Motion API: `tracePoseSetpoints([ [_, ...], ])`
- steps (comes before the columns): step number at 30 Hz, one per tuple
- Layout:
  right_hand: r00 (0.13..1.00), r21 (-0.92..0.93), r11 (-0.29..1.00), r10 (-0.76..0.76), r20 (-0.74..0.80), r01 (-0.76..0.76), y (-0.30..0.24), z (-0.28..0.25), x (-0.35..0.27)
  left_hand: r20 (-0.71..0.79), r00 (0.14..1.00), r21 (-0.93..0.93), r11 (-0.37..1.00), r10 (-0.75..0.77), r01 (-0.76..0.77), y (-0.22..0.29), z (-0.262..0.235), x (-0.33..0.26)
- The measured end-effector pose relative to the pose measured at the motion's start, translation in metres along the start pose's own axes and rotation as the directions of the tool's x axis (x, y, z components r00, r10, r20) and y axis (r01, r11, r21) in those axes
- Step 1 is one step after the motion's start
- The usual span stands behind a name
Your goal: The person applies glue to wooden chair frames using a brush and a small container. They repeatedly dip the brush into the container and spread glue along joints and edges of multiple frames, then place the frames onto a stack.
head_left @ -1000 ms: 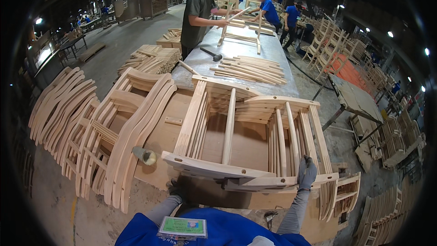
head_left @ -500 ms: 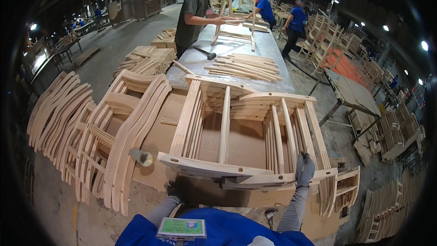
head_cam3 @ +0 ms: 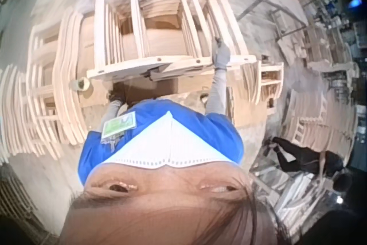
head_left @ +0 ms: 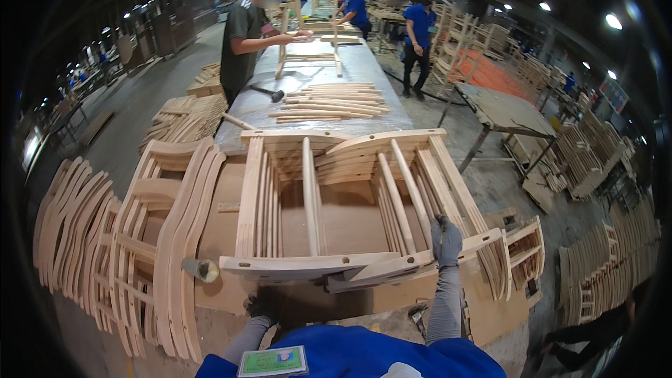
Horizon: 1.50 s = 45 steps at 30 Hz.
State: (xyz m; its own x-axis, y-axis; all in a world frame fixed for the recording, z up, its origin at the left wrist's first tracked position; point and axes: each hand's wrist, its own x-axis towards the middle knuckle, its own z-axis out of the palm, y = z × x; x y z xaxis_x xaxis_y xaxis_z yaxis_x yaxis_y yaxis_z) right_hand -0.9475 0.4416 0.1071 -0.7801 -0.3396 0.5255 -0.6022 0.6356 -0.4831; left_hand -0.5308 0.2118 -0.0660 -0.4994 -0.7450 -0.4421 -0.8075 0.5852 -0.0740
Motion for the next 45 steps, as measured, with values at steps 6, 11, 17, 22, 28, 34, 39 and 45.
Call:
tracePoseSetpoints([
  [6,0.998,0.061,0.998,0.001,0.059,-0.004,-0.004,0.005,0.001,0.180,0.983,0.014,0.999,0.032,-0.035,-0.015,0.007,0.009],
  [11,0.999,0.045,0.999,-0.016,0.033,0.015,0.001,0.005,0.001,0.309,0.950,0.003,0.999,-0.040,0.041,-0.006,0.012,0.014],
  [17,0.999,0.033,0.999,0.034,0.032,-0.035,-0.005,0.004,-0.001,0.268,0.963,-0.070,0.998,0.021,-0.002,-0.009,0.000,0.004],
  [22,0.998,0.040,0.998,0.051,0.047,-0.053,-0.004,0.002,0.000,0.350,0.928,-0.097,0.980,-0.127,0.171,-0.001,-0.010,0.004],
  [28,0.999,0.046,0.999,0.015,0.033,-0.016,-0.007,0.007,0.001,0.270,0.945,0.001,0.982,-0.184,0.191,-0.002,0.002,0.006],
  [34,0.999,0.032,0.999,-0.002,0.037,0.001,-0.003,0.007,0.002,0.329,0.924,0.066,0.981,-0.194,0.183,0.005,0.003,0.009],
  [39,0.999,0.025,1.000,-0.012,0.033,0.011,-0.002,0.007,0.002,0.333,0.915,0.036,0.972,-0.230,0.231,0.002,0.001,0.009],
  [45,0.998,0.022,1.000,-0.015,0.058,0.014,-0.006,0.006,0.003,0.271,0.927,0.020,0.965,-0.258,0.263,0.003,0.002,0.008],
])
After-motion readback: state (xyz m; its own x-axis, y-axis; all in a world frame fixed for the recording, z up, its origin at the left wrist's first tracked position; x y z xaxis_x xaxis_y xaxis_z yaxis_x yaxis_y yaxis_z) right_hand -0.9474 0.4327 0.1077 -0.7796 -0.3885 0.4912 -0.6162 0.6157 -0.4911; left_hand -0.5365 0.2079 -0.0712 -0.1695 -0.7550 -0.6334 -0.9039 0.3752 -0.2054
